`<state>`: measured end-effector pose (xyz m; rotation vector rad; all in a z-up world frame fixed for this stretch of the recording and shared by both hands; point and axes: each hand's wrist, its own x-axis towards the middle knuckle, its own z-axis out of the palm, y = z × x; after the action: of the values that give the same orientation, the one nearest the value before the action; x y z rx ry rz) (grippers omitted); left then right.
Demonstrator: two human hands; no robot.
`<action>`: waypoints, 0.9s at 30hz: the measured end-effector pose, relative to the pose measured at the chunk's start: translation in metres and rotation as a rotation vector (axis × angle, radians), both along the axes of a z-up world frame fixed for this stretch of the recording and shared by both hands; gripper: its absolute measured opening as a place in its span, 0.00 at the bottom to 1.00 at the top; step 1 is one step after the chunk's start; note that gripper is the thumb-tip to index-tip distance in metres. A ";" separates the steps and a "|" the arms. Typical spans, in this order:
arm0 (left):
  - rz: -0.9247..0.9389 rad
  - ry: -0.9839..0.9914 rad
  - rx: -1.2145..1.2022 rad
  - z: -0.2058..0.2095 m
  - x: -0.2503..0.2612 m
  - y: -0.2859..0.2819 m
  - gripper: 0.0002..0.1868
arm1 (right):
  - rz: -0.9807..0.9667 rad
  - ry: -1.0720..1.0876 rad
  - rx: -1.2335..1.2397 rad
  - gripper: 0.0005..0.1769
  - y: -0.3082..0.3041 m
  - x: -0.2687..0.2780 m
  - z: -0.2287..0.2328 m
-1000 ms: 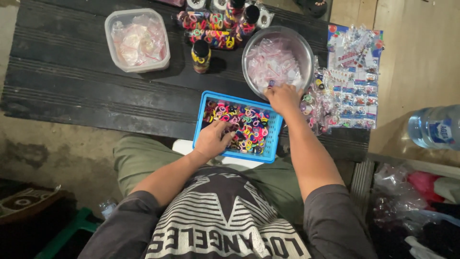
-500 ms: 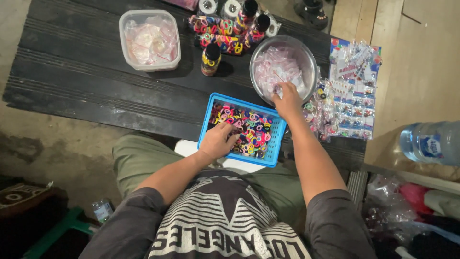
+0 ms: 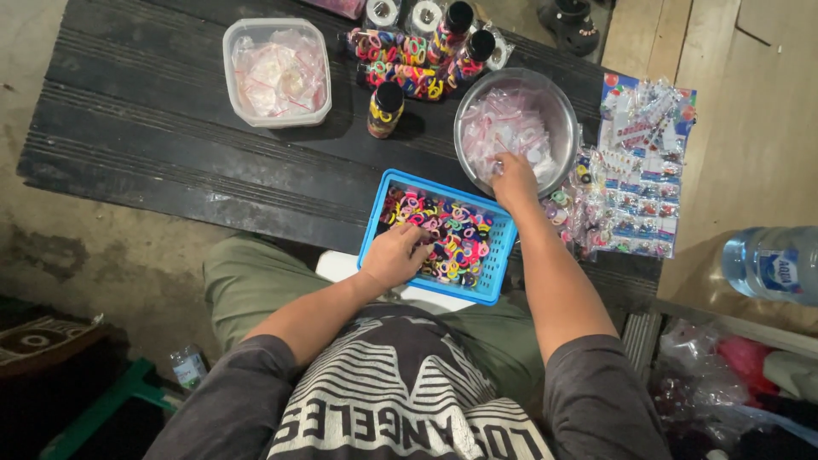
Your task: The person sits at a table and repeatedly picks small colorful keychains from a blue basket, places them into small clear plastic bags, and sets the filled bags into a metal bowl. The process is repeated continuously throughout the clip.
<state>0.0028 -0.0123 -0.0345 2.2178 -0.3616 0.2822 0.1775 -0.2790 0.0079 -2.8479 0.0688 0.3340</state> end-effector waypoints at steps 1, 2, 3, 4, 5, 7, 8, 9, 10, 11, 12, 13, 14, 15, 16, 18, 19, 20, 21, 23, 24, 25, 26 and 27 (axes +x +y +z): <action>0.000 0.002 0.000 0.001 -0.001 0.001 0.13 | 0.000 0.002 0.000 0.26 0.000 -0.002 0.000; -0.008 0.006 -0.003 0.002 0.000 0.001 0.13 | 0.006 -0.013 0.015 0.23 -0.001 -0.002 0.001; -0.016 0.011 -0.005 0.003 0.001 0.002 0.13 | 0.011 -0.027 0.031 0.21 -0.002 -0.002 0.002; -0.016 0.008 -0.005 0.004 0.001 0.002 0.13 | 0.011 -0.030 0.031 0.21 -0.002 -0.001 0.002; -0.016 0.004 -0.008 0.004 0.001 0.002 0.12 | 0.010 -0.037 0.017 0.19 -0.002 0.000 0.002; -0.018 -0.001 -0.013 0.005 0.001 0.003 0.12 | 0.007 -0.044 0.002 0.17 0.000 -0.002 0.007; -0.017 -0.002 -0.011 0.004 0.001 0.002 0.12 | 0.026 -0.026 -0.081 0.15 0.001 -0.005 0.013; -0.016 -0.003 -0.008 0.003 0.000 0.002 0.12 | 0.046 -0.007 -0.164 0.14 0.003 -0.008 0.018; -0.017 -0.002 -0.011 0.003 0.000 0.001 0.12 | 0.045 -0.006 -0.167 0.14 0.005 -0.012 0.028; -0.011 -0.012 -0.007 0.003 0.000 0.001 0.11 | 0.089 0.024 -0.241 0.16 0.006 -0.015 0.039; -0.005 -0.023 -0.003 0.003 0.001 0.001 0.11 | 0.133 0.053 -0.317 0.18 0.008 -0.018 0.050; -0.006 -0.025 -0.006 0.003 0.002 0.001 0.11 | 0.131 0.051 -0.320 0.18 0.000 -0.019 0.047; 0.000 -0.034 0.008 0.002 0.002 0.000 0.11 | 0.159 0.086 -0.317 0.17 -0.009 -0.020 0.045; 0.006 -0.043 0.023 0.002 0.002 0.000 0.11 | 0.186 0.121 -0.314 0.17 -0.018 -0.022 0.043; 0.006 -0.048 0.017 0.001 0.002 0.000 0.11 | 0.184 0.117 -0.320 0.17 -0.024 -0.023 0.039; 0.021 -0.049 0.031 0.001 0.002 -0.001 0.12 | 0.276 0.101 -0.336 0.20 -0.036 -0.027 0.030; 0.022 -0.051 0.026 -0.001 0.001 -0.001 0.12 | 0.276 0.100 -0.342 0.20 -0.039 -0.029 0.032; 0.033 -0.054 0.046 -0.002 0.001 -0.001 0.12 | 0.274 0.063 -0.272 0.20 -0.041 -0.030 0.033; 0.044 -0.056 0.066 -0.004 0.001 0.000 0.14 | 0.273 0.027 -0.202 0.20 -0.043 -0.032 0.034; 0.038 -0.049 0.050 0.002 0.001 -0.001 0.13 | 0.261 -0.020 -0.174 0.20 -0.041 -0.035 0.044; 0.031 -0.037 0.037 0.005 0.001 -0.001 0.13 | 0.249 -0.061 -0.144 0.20 -0.039 -0.036 0.049; 0.034 -0.042 0.035 0.005 0.000 -0.001 0.13 | 0.251 -0.066 -0.146 0.20 -0.042 -0.037 0.046; 0.029 -0.022 0.027 0.006 0.001 -0.001 0.12 | 0.241 -0.232 -0.131 0.16 -0.043 -0.038 0.042; 0.023 -0.001 0.019 0.007 0.001 0.000 0.11 | 0.230 -0.398 -0.115 0.12 -0.045 -0.039 0.038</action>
<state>0.0038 -0.0122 -0.0278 2.2421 -0.3405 0.2934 0.1384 -0.3243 0.0461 -2.9810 -0.3292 -0.2036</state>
